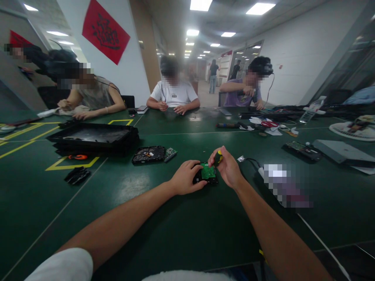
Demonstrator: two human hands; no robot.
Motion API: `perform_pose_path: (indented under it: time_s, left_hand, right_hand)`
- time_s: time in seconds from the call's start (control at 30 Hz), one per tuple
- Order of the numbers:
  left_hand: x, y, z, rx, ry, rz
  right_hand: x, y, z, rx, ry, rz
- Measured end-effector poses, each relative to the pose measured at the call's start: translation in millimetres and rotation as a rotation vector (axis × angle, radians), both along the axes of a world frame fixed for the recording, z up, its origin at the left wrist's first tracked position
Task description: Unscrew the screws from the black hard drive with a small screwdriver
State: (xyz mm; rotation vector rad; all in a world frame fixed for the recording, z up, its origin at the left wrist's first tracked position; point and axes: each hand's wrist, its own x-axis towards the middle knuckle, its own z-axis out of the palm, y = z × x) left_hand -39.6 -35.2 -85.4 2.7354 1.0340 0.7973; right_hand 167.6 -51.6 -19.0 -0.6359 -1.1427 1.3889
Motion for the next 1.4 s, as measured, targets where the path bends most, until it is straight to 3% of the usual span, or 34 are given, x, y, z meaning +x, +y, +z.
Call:
perform_pose_path:
  time_s: [0.2,0.47,0.77,1.07,1.4]
  left_hand:
    - [1.1,-0.4,-0.4,0.010,-0.011,-0.006]
    - [1.1,-0.7,-0.2,0.012,0.002,0.002]
    - [0.7,-1.5,1.7,0.013,-0.005,0.001]
    - [0.7,-1.2,0.1,0.010,-0.009,0.000]
    - [0.3,-0.4,-0.8,0.012,-0.010,-0.006]
  right_hand:
    - [1.7,1.5,-1.8,-0.029,-0.069,-0.011]
    - [-1.7,4.9,-9.6,-0.017,-0.007,-0.038]
    - [-0.5,0.6,-2.9,0.039,0.020,-0.082]
    - [-1.3,0.4,0.4,-0.024,0.048,-0.055]
    - [0.8,5.7,-7.6,0.006,0.075,-0.085]
